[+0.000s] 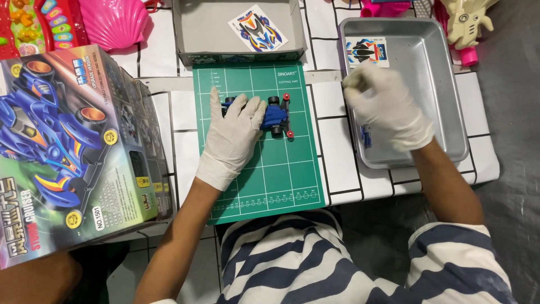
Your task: Assembling a plastic toy car model by attaching the body to the chassis and securing parts with a screwdriver.
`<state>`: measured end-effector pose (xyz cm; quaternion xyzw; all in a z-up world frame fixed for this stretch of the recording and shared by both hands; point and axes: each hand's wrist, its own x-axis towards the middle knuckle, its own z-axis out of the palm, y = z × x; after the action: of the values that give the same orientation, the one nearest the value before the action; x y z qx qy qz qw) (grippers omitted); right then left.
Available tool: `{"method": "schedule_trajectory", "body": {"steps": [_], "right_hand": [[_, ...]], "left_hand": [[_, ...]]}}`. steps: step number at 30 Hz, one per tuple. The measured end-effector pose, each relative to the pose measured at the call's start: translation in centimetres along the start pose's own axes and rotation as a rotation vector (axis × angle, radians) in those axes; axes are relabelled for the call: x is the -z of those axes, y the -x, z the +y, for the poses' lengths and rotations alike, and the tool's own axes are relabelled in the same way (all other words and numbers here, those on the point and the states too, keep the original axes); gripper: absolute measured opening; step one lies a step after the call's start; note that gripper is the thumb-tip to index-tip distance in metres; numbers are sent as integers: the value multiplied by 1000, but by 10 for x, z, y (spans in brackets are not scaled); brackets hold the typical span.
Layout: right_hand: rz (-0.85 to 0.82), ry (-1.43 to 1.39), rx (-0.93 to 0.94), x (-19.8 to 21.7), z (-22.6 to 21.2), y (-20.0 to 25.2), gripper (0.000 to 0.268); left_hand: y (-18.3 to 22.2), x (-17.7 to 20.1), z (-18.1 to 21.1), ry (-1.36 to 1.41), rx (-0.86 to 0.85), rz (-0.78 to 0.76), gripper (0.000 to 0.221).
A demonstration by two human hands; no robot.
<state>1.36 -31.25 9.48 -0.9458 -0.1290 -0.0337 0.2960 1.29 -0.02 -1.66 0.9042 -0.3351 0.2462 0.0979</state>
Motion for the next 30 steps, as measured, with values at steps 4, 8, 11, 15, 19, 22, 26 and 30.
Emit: {"method": "schedule_trajectory", "body": {"steps": [4, 8, 11, 15, 19, 22, 26, 30], "right_hand": [[48, -64, -142, 45, 75, -8, 13], [128, 12, -330, 58, 146, -11, 24], [144, -47, -437, 60, 148, -14, 24], [134, 19, -346, 59, 164, -21, 24], [132, 49, -232, 54, 192, -33, 19], [74, 145, -158, 48, 213, -44, 21], [-50, 199, -154, 54, 197, -51, 23], [-79, 227, -175, 50, 212, -55, 25]], "left_hand": [[-8, 1, -7, -8, -90, 38, 43], [-18, 14, -5, -94, -117, 161, 44], [-15, 20, -2, -159, -121, 77, 48], [-11, 28, -1, -130, -238, 208, 64], [-2, 33, -2, -5, -287, 168, 61], [9, 36, -5, 32, -208, 44, 63], [4, 58, 14, 64, 352, -84, 12], [-15, 51, 31, 102, 843, -244, 62]]}}
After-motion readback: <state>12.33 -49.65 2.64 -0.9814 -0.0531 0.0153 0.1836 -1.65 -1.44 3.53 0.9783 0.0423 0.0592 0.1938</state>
